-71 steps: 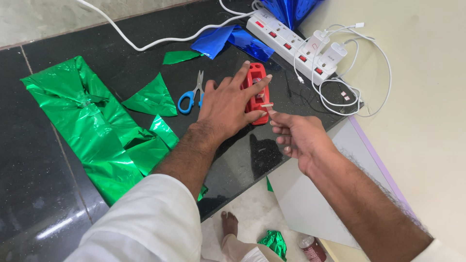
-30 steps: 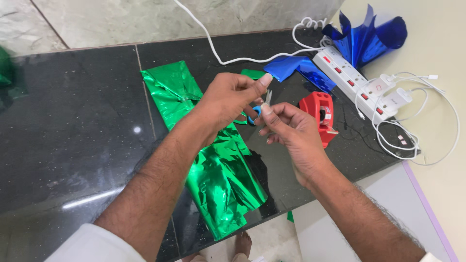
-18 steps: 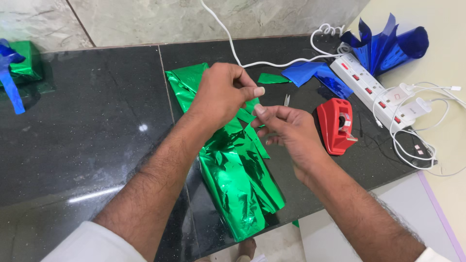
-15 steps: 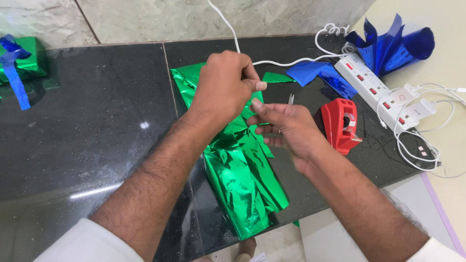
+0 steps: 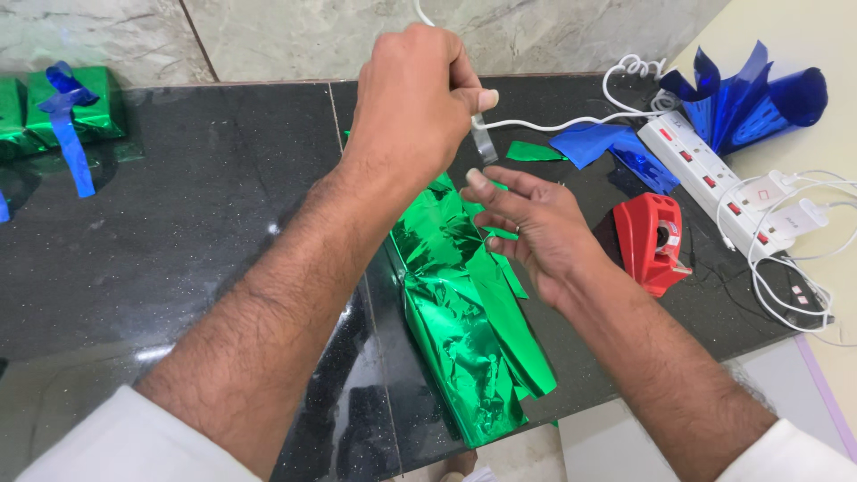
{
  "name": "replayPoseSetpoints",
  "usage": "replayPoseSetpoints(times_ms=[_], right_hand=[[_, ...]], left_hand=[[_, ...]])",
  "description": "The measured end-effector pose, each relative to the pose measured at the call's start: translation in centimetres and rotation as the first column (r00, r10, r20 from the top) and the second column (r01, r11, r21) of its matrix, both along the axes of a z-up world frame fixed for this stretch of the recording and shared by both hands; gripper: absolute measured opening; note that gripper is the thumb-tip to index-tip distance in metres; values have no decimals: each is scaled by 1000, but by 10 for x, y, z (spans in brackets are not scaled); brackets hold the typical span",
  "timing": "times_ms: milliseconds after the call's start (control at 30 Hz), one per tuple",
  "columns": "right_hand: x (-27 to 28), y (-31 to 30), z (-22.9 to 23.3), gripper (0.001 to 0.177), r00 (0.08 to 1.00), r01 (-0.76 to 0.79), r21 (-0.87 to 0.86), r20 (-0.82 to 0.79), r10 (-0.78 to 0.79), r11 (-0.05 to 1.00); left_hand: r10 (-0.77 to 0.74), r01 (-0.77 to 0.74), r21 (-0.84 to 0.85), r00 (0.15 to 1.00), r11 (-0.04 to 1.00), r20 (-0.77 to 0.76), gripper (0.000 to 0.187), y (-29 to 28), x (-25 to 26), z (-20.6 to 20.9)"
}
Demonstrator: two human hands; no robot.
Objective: The person wraps a rectangular object with green metallic paper. They fold the paper, secure it with clear tape, trim excess with scissors, and fold the ends to complete the package.
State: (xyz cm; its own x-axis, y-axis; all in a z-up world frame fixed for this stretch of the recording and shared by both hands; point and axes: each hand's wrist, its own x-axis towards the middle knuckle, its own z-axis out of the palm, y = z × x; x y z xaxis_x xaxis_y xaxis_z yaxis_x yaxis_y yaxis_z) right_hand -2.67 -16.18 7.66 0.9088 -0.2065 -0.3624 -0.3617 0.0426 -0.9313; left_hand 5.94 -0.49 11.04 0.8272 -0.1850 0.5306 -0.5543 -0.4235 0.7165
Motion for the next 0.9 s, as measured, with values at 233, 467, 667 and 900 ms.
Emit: replayPoseSetpoints(times_ms=[233, 467, 667, 900], right_hand=[[-3, 4, 1, 47, 992, -53, 80, 115, 43, 995], [-11, 5, 1, 57, 993, -34, 160, 118, 15, 987], [-10, 10, 9, 64, 994, 1, 120, 106, -13, 993], [-6, 16, 7, 43, 997, -33, 1, 67, 33, 999]], left_hand=[[-10, 13, 23, 993, 1000, -114, 23, 4, 1, -9], [35, -27, 50, 986, 998, -161, 25, 6, -3, -13], [47, -41, 58, 993, 997, -108, 26, 6, 0, -14], [59, -51, 71, 992, 996, -111, 28, 4, -1, -11]])
